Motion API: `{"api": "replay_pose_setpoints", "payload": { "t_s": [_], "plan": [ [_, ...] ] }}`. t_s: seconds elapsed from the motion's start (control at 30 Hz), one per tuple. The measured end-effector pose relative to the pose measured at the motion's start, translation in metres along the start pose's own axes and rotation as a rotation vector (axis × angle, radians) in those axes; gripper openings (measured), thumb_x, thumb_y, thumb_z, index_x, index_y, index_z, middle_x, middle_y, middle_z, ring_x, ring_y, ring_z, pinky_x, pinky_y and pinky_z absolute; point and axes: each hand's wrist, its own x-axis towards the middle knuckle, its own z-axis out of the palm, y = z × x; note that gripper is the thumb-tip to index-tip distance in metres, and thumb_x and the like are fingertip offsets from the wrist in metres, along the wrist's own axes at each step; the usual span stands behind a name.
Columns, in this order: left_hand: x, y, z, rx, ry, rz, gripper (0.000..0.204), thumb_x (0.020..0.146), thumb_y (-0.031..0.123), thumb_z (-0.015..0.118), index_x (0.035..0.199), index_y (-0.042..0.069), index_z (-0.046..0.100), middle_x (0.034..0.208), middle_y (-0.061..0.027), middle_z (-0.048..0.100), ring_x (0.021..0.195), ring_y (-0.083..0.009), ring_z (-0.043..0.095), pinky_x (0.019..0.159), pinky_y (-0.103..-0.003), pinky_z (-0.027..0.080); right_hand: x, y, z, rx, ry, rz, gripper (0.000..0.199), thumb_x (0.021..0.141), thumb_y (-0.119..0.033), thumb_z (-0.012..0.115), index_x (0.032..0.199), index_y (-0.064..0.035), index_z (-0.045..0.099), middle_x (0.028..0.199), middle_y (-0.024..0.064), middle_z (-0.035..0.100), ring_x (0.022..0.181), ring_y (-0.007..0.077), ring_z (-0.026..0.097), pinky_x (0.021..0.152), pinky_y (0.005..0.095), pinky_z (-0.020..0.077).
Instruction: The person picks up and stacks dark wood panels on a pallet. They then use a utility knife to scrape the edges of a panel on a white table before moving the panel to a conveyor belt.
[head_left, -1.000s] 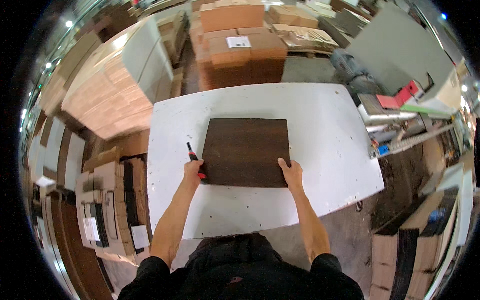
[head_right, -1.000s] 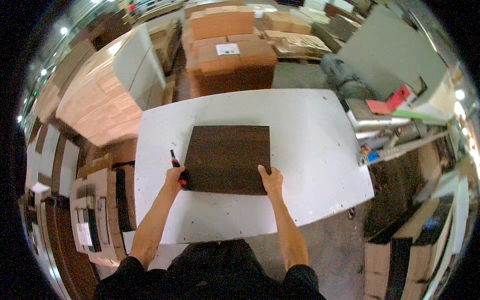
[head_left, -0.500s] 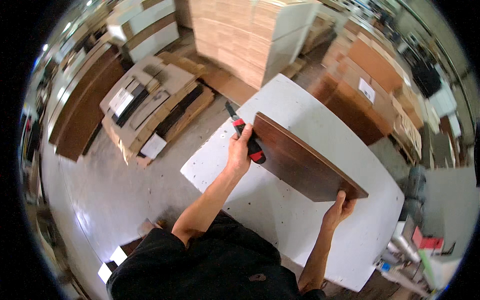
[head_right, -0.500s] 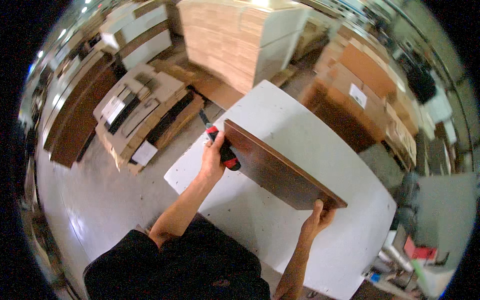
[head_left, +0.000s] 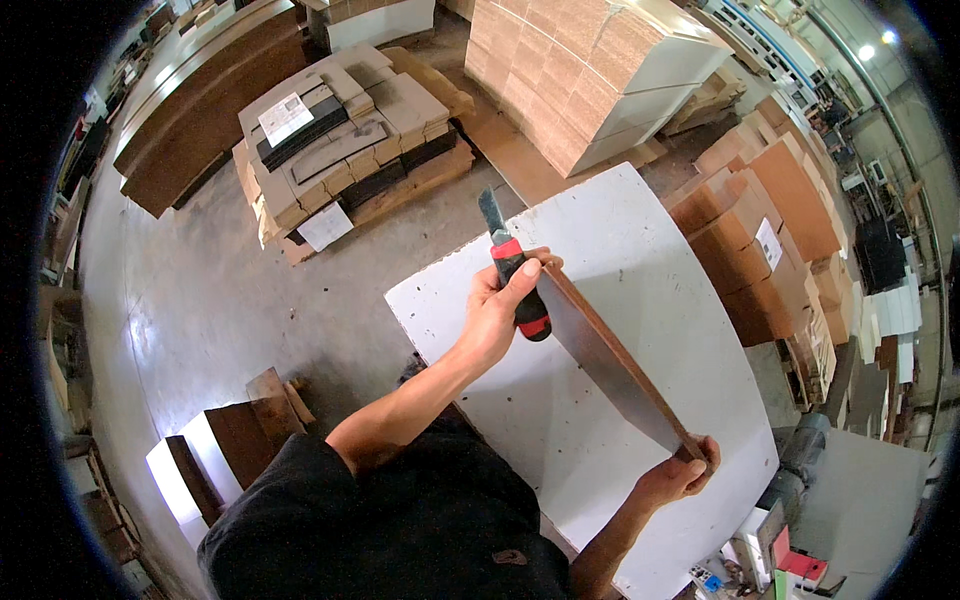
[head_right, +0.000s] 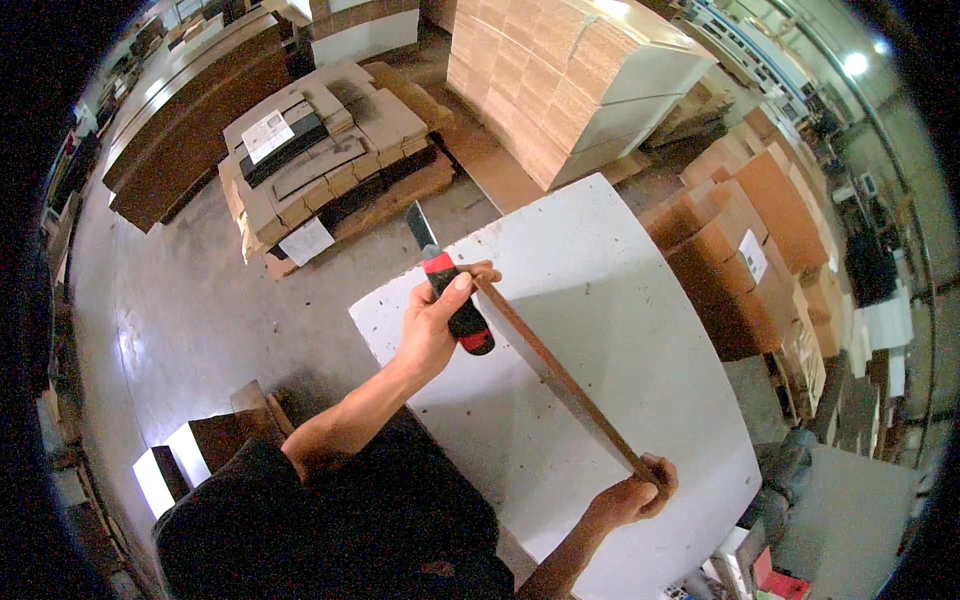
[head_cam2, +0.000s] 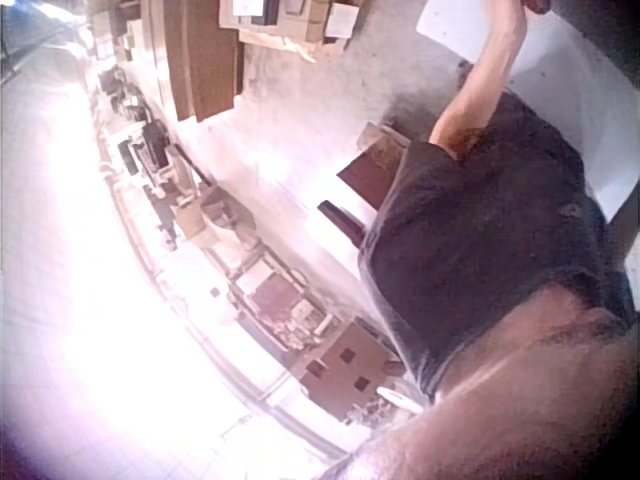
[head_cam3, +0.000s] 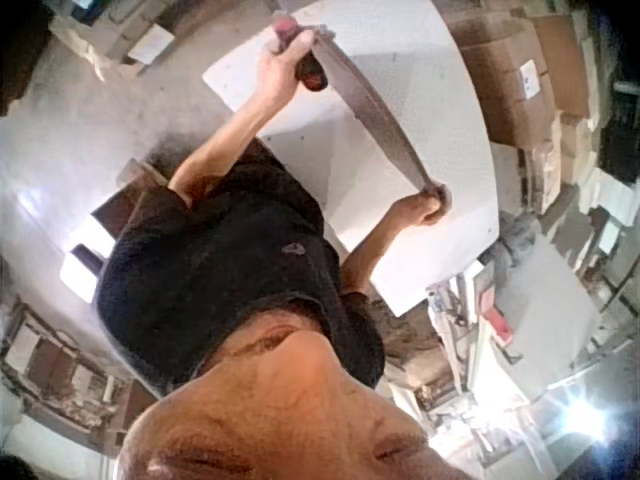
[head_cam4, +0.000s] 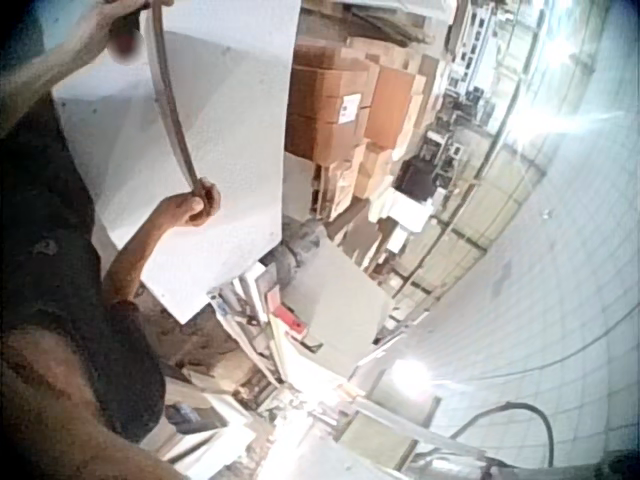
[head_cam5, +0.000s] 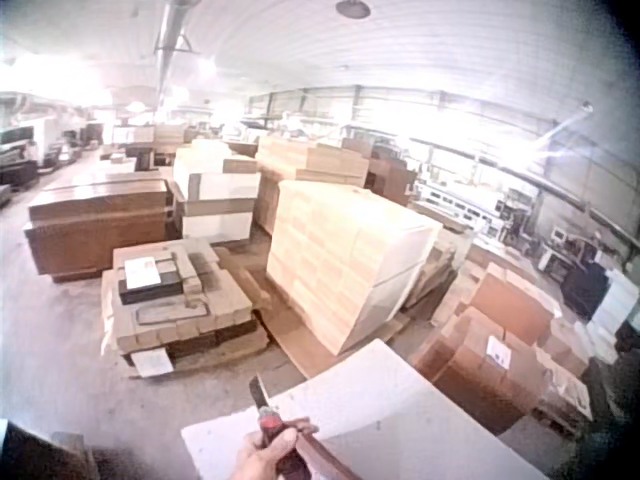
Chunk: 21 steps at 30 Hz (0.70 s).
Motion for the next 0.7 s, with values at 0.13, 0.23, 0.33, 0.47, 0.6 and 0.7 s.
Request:
{"api": "replay_pose_setpoints", "payload": {
  "t_s": [0.13, 0.23, 0.33, 0.47, 0.6, 0.7],
  "plan": [
    [-0.018, 0.010, -0.014, 0.101, -0.019, 0.030, 0.038, 0.102, 0.032, 0.057, 0.119, 0.000, 0.066, 0.120, -0.0132, 0.068, 0.124, -0.0216, 0.054, 0.109, -0.041, 0.037, -0.016, -0.005, -0.010, -0.007, -0.094, -0.064, 0.046, 0.099, -0.042, 0.054, 0.117, 0.0007, 0.057, 0.102, 0.0110, 0.060, 0.095, 0.0211, 0.058, 0.092, 0.0374, 0.0448],
    [-0.031, 0.019, -0.017, 0.144, -0.016, 0.024, 0.040, 0.102, 0.032, 0.055, 0.122, -0.001, 0.065, 0.123, -0.0135, 0.067, 0.122, -0.0214, 0.055, 0.108, -0.040, 0.037, -0.027, -0.009, -0.019, -0.012, -0.156, -0.084, 0.046, 0.098, -0.041, 0.054, 0.115, 0.0009, 0.058, 0.102, 0.0124, 0.061, 0.096, 0.0234, 0.058, 0.093, 0.0404, 0.0445],
    [-0.046, 0.027, -0.022, 0.139, -0.017, 0.003, 0.044, 0.101, 0.034, 0.058, 0.126, -0.002, 0.063, 0.124, -0.0146, 0.067, 0.121, -0.0196, 0.055, 0.109, -0.039, 0.038, -0.038, -0.018, -0.019, -0.043, -0.157, -0.065, 0.053, 0.094, -0.050, 0.058, 0.112, 0.0004, 0.058, 0.101, 0.0122, 0.061, 0.095, 0.0238, 0.057, 0.091, 0.0411, 0.0445],
    [-0.069, 0.030, -0.033, 0.193, 0.026, -0.033, 0.041, 0.100, 0.029, 0.061, 0.127, -0.002, 0.063, 0.132, -0.0145, 0.063, 0.126, -0.0202, 0.053, 0.108, -0.039, 0.039, -0.055, -0.029, -0.021, -0.109, -0.202, 0.001, 0.056, 0.094, -0.052, 0.058, 0.111, 0.0007, 0.058, 0.105, 0.0129, 0.060, 0.098, 0.0244, 0.055, 0.091, 0.0422, 0.0435],
    [-0.085, 0.017, -0.048, -0.149, 0.074, -0.055, 0.033, 0.101, 0.024, 0.059, 0.125, 0.001, 0.063, 0.138, -0.0136, 0.058, 0.132, -0.0218, 0.049, 0.109, -0.040, 0.040, -0.080, -0.038, -0.024, -0.144, -0.283, 0.027, 0.052, 0.099, -0.047, 0.048, 0.117, 0.0008, 0.057, 0.122, 0.0173, 0.058, 0.120, 0.0305, 0.052, 0.105, 0.0474, 0.0384],
    [-0.099, 0.011, -0.060, -0.315, 0.081, -0.117, 0.032, 0.101, 0.022, 0.059, 0.124, 0.001, 0.063, 0.142, -0.0138, 0.055, 0.137, -0.0237, 0.045, 0.111, -0.042, 0.038, -0.098, -0.046, -0.018, -0.050, -0.210, 0.236, 0.052, 0.100, -0.041, 0.044, 0.128, 0.0005, 0.056, 0.135, 0.0178, 0.055, 0.133, 0.0299, 0.046, 0.114, 0.0474, 0.0341]
  ]
}}
